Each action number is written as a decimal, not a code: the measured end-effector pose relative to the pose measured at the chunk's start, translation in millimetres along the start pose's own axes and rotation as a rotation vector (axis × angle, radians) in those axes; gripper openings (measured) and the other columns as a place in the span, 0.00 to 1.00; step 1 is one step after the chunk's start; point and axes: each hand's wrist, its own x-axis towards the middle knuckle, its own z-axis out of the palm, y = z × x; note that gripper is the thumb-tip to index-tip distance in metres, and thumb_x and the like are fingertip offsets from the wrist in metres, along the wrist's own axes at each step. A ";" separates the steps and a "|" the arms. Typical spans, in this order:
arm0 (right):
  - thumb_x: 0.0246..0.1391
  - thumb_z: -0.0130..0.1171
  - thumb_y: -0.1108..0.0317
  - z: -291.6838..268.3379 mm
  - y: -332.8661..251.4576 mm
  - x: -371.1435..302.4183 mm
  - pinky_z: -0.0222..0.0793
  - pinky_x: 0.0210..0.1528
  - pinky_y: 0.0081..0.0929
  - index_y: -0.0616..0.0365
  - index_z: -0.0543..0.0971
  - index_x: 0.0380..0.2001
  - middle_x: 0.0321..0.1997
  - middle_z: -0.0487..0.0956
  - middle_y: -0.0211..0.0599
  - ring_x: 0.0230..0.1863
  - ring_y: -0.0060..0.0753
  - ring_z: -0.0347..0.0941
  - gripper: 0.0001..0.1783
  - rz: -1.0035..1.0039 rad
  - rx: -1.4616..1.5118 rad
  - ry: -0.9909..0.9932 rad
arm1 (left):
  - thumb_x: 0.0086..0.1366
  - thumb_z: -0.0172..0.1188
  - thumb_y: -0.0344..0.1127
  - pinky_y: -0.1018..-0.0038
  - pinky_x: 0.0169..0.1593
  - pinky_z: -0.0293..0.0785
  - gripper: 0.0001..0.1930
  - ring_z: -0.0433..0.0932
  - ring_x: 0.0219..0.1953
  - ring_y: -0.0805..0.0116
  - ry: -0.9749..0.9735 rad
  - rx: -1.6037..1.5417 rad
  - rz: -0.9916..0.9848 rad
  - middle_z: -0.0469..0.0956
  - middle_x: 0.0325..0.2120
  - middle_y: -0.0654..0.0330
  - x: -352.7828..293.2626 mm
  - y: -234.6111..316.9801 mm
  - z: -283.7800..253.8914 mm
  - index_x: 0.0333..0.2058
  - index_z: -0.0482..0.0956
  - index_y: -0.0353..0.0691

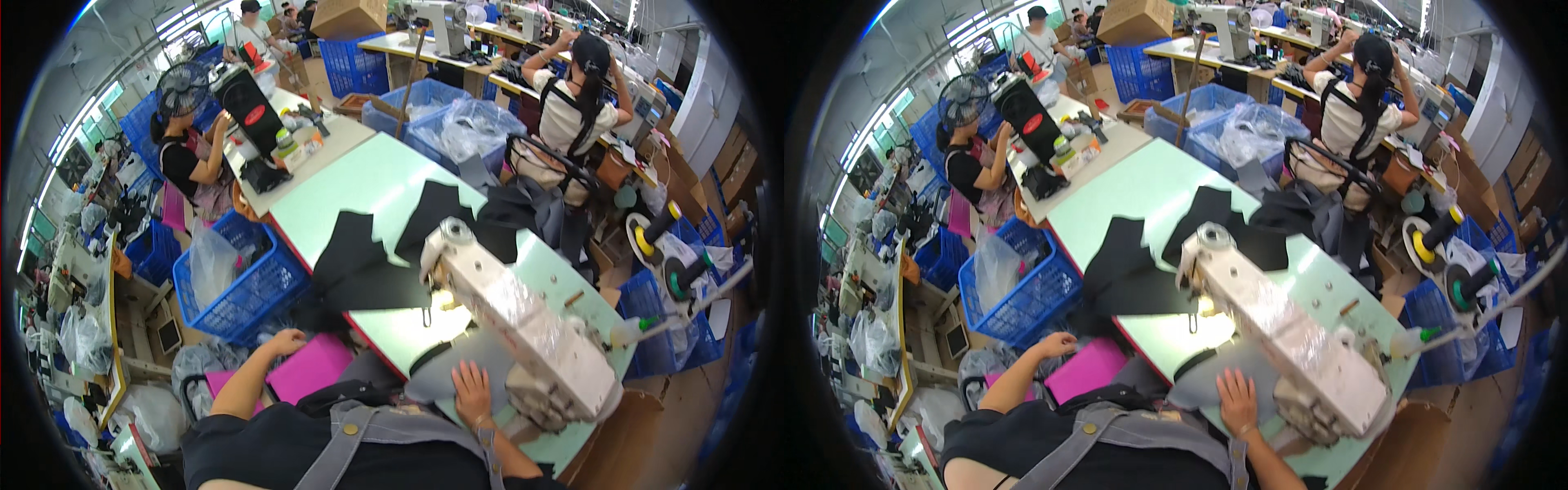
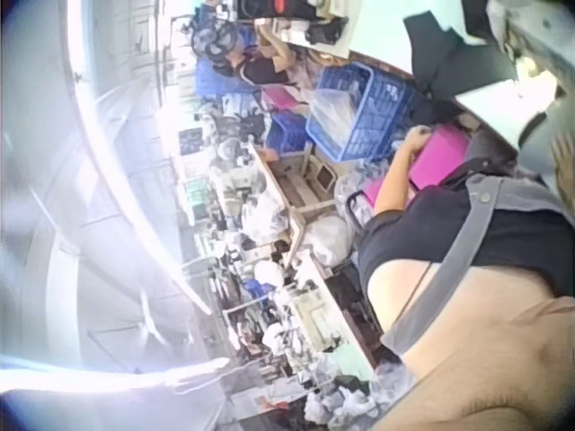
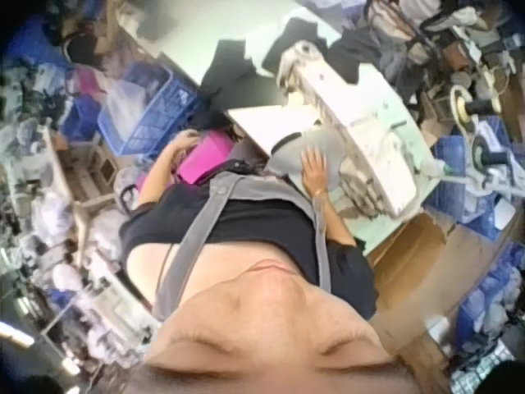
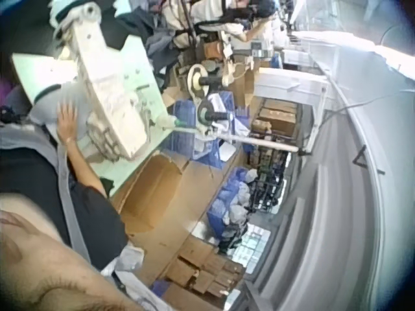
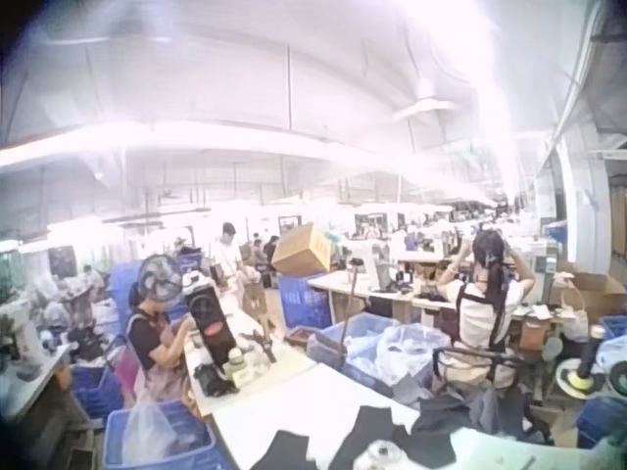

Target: The person trims and fits black shoe fabric components by hand with scissors at a manufacturing workstation.

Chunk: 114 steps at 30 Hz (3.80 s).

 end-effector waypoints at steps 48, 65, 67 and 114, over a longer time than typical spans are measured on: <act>0.40 0.51 0.67 82.6 -74.8 175.8 0.73 0.34 0.42 0.66 0.75 0.32 0.25 0.78 0.53 0.28 0.52 0.76 0.16 0.712 -0.608 -0.076 | 0.49 0.51 0.17 0.65 0.52 0.72 0.24 0.76 0.46 0.60 -0.709 -1.346 0.128 0.75 0.44 0.53 54.6 -152.5 -38.6 0.49 0.69 0.31; 0.54 0.45 0.71 76.0 -198.5 129.7 0.54 0.18 0.12 0.63 0.75 0.39 0.19 0.67 0.23 0.15 0.13 0.59 0.13 0.706 0.739 0.137 | 0.48 0.46 0.13 0.69 0.56 0.66 0.30 0.70 0.52 0.62 -0.753 -1.391 0.081 0.70 0.49 0.55 4.7 -140.9 -8.5 0.54 0.64 0.35; 0.57 0.49 0.73 95.2 -225.0 144.5 0.58 0.19 0.16 0.63 0.76 0.42 0.17 0.66 0.23 0.16 0.13 0.62 0.11 0.635 0.635 0.022 | 0.47 0.46 0.13 0.70 0.54 0.67 0.31 0.70 0.51 0.64 -0.747 -1.363 0.096 0.70 0.49 0.56 0.4 -142.6 -5.7 0.53 0.64 0.35; 0.42 0.62 0.65 177.3 -243.1 229.8 0.62 0.23 0.24 0.59 0.74 0.38 0.30 0.69 0.30 0.28 0.31 0.66 0.18 -0.102 -0.328 0.398 | 0.44 0.44 0.11 0.77 0.40 0.67 0.36 0.71 0.45 0.69 -0.660 -1.262 0.090 0.68 0.48 0.59 -8.6 -164.3 -18.4 0.56 0.60 0.38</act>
